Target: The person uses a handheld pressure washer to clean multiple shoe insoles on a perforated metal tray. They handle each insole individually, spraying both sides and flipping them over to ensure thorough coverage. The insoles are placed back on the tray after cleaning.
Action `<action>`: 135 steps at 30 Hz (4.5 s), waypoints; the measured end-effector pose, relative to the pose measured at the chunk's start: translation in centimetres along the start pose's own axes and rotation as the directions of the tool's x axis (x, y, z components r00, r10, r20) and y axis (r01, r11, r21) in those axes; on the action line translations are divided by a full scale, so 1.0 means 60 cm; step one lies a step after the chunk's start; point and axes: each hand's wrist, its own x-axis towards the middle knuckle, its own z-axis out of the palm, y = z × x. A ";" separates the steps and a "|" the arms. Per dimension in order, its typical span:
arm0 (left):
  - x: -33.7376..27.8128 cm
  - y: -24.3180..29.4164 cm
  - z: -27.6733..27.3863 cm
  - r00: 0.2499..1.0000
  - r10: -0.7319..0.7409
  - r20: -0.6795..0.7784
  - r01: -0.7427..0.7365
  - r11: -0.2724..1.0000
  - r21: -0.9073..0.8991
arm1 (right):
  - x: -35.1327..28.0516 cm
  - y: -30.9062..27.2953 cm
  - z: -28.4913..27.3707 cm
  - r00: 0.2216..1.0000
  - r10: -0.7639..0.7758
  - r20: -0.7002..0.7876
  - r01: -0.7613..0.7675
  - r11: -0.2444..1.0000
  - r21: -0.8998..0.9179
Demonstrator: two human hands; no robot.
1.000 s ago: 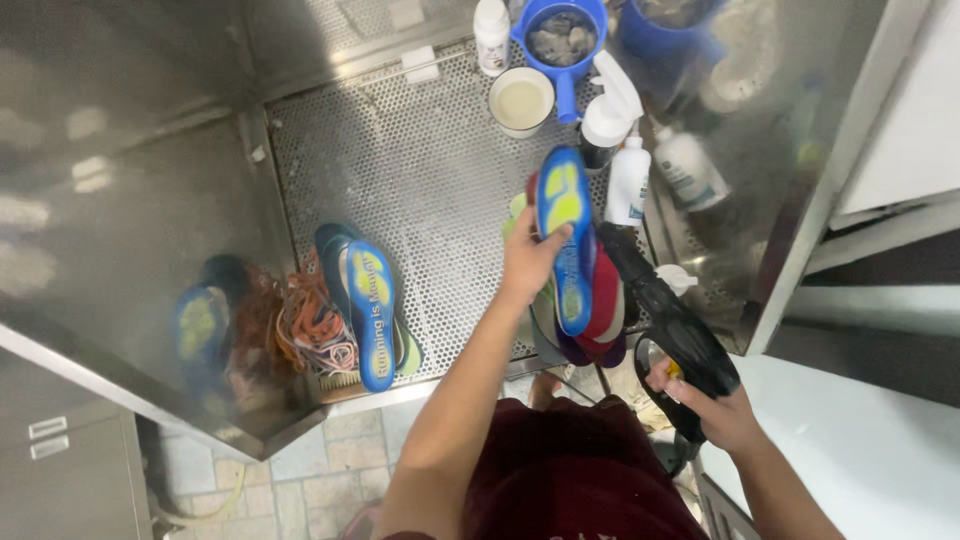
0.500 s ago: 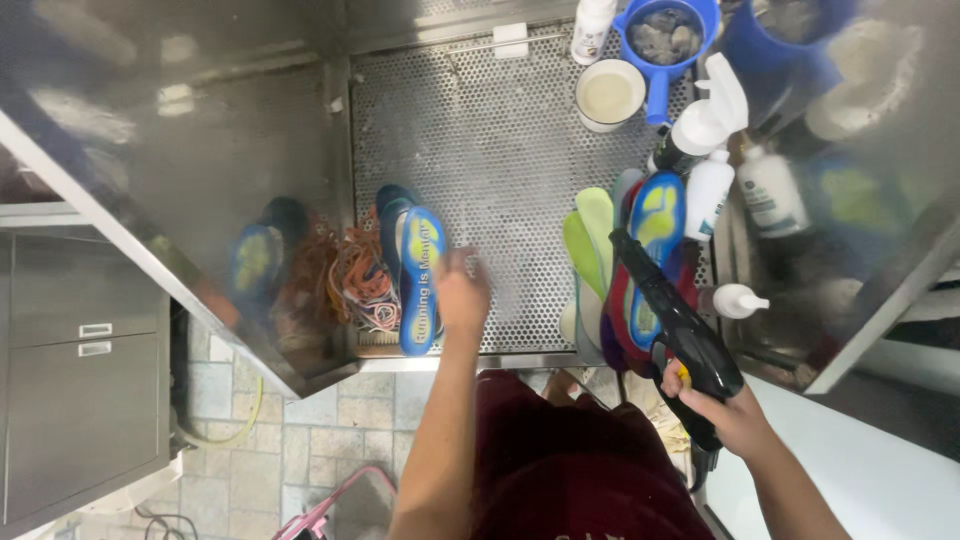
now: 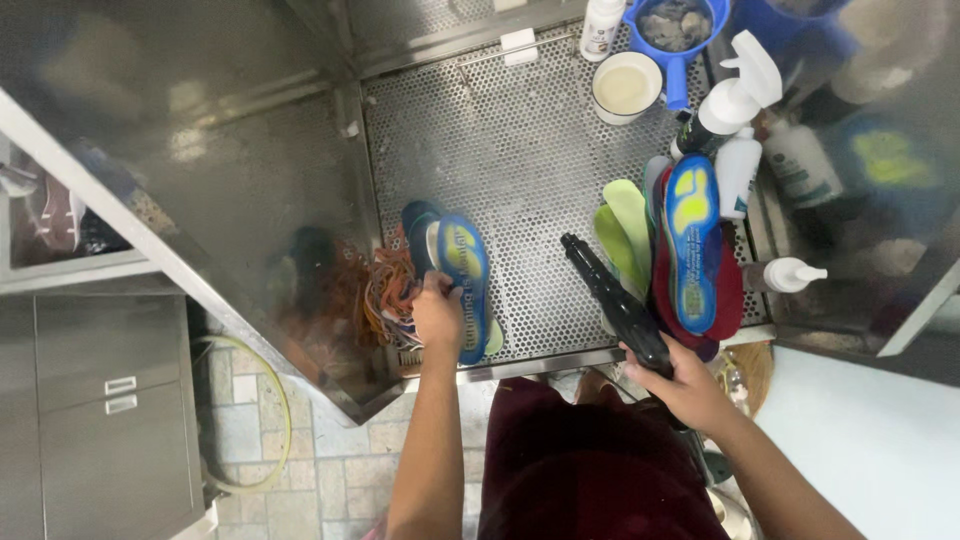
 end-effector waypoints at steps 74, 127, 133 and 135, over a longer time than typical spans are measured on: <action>-0.061 0.055 0.190 0.675 0.473 0.566 -0.694 0.667 0.271 | 0.171 -0.142 0.108 0.973 0.216 -0.077 -0.222 0.972 -0.074; 0.018 0.089 0.193 0.483 0.721 0.497 -0.849 0.525 0.063 | 0.015 -0.104 0.062 0.890 0.401 -0.217 -0.426 0.901 -0.082; 0.099 0.193 0.176 0.308 0.578 0.756 -0.949 0.133 0.285 | -0.029 -0.068 0.038 0.932 0.169 -0.321 -0.213 0.971 -0.110; 0.109 0.227 0.150 0.322 0.574 0.753 -0.945 0.236 0.224 | -0.044 -0.060 0.029 0.924 0.138 -0.358 -0.207 0.965 -0.164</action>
